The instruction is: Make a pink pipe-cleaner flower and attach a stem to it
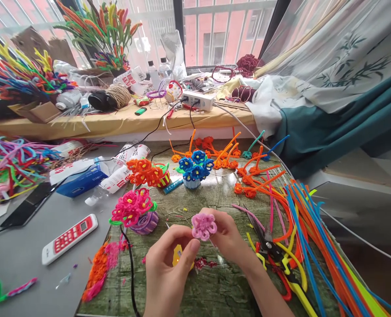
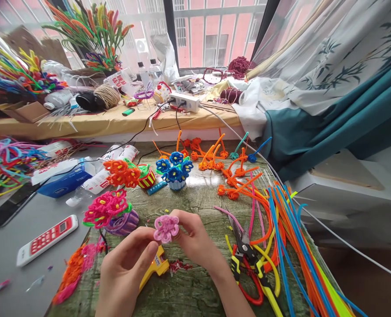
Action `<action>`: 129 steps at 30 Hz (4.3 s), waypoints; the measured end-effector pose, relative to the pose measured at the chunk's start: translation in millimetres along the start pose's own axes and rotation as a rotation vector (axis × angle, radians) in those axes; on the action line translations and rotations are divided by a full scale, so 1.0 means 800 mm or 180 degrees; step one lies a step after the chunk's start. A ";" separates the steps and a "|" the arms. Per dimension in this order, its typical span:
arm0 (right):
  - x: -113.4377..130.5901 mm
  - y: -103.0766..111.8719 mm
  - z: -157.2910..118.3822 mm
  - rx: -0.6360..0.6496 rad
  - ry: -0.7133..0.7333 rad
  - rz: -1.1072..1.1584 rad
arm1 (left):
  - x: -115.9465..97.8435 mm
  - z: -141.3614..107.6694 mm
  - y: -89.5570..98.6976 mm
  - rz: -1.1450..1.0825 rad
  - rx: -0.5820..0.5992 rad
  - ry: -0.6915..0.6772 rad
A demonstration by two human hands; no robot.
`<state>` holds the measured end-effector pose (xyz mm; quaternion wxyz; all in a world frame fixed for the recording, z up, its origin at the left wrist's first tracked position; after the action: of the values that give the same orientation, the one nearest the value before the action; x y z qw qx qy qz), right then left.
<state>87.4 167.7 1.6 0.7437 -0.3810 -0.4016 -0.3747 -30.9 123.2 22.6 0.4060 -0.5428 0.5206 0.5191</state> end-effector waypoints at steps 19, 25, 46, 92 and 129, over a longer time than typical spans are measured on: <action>-0.058 0.016 0.004 0.0185 -0.0588 0.0874 | -0.003 0.038 -0.018 0.1348 0.0740 0.0066; -0.068 0.018 0.003 -0.0034 -0.0894 0.1198 | -0.013 0.050 -0.028 0.1456 0.0944 0.0084; -0.041 0.034 0.010 -0.0474 -0.0290 0.0983 | -0.003 0.036 -0.036 0.0422 -0.0118 -0.0666; -0.023 0.068 0.005 -0.1347 0.0482 0.0429 | -0.024 0.009 -0.047 0.0818 -0.0956 -0.1269; 0.002 0.039 0.002 -0.0490 0.0754 -0.1244 | -0.080 -0.022 -0.042 0.2884 -0.1248 -0.2498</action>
<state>114.2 182.1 -4.3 0.6677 -0.3051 -0.3479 -0.5831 9.7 119.2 84.5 0.1995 -0.1019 0.4063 0.8859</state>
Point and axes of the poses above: each hand's wrist, its own z-axis towards the middle knuckle, its own y-axis out of the back of the hand, x = y × z, the point moved 10 cm from there along z, towards the middle knuckle, and after that the axes turned 9 degrees about y, right-handed, at the moved point
